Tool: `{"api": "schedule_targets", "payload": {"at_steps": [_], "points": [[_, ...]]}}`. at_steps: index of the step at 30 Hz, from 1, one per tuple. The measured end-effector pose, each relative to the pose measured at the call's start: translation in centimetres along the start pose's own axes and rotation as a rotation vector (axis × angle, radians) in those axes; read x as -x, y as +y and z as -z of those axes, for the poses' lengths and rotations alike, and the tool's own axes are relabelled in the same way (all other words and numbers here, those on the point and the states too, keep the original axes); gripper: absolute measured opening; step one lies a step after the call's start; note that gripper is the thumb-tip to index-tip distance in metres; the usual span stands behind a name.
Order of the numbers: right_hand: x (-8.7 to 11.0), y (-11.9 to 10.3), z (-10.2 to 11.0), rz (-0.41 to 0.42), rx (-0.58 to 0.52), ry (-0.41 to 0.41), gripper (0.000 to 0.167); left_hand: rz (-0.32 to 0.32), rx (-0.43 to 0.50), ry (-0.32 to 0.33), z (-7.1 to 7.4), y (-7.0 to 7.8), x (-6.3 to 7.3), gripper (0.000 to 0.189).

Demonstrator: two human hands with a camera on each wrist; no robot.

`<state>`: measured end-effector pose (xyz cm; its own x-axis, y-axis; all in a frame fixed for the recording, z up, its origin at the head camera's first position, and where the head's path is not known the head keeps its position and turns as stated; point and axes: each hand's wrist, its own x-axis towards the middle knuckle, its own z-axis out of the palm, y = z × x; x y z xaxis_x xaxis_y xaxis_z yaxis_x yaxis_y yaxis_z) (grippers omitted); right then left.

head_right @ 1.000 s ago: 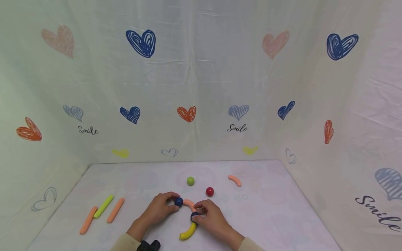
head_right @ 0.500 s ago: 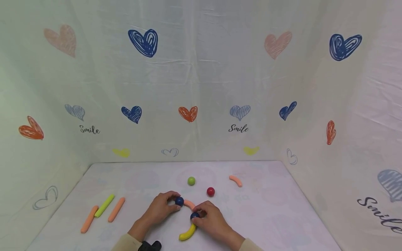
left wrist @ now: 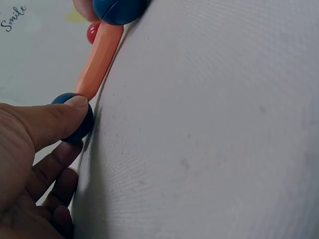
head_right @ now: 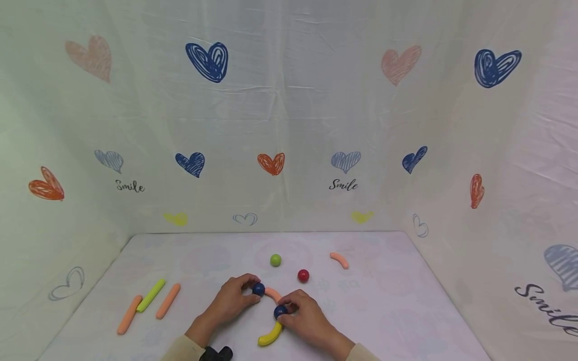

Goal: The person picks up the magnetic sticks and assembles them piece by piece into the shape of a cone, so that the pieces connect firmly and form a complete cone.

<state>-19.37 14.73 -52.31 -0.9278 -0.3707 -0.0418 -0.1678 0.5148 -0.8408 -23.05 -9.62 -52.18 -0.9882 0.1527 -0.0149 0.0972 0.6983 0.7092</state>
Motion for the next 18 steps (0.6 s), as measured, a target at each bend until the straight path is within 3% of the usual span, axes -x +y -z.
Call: {"api": "schedule_targets", "payload": {"at_steps": [10,18], "points": [[0.01,-0.16,0.09,-0.010,-0.007,-0.012,0.025,0.019,-0.005,0.002,-0.04,0.12,-0.01,0.040],[0.14,-0.23,-0.04,0.009,-0.005,-0.003,0.024,0.084,0.012,0.028,-0.16,-0.03,0.75,0.052]]}}
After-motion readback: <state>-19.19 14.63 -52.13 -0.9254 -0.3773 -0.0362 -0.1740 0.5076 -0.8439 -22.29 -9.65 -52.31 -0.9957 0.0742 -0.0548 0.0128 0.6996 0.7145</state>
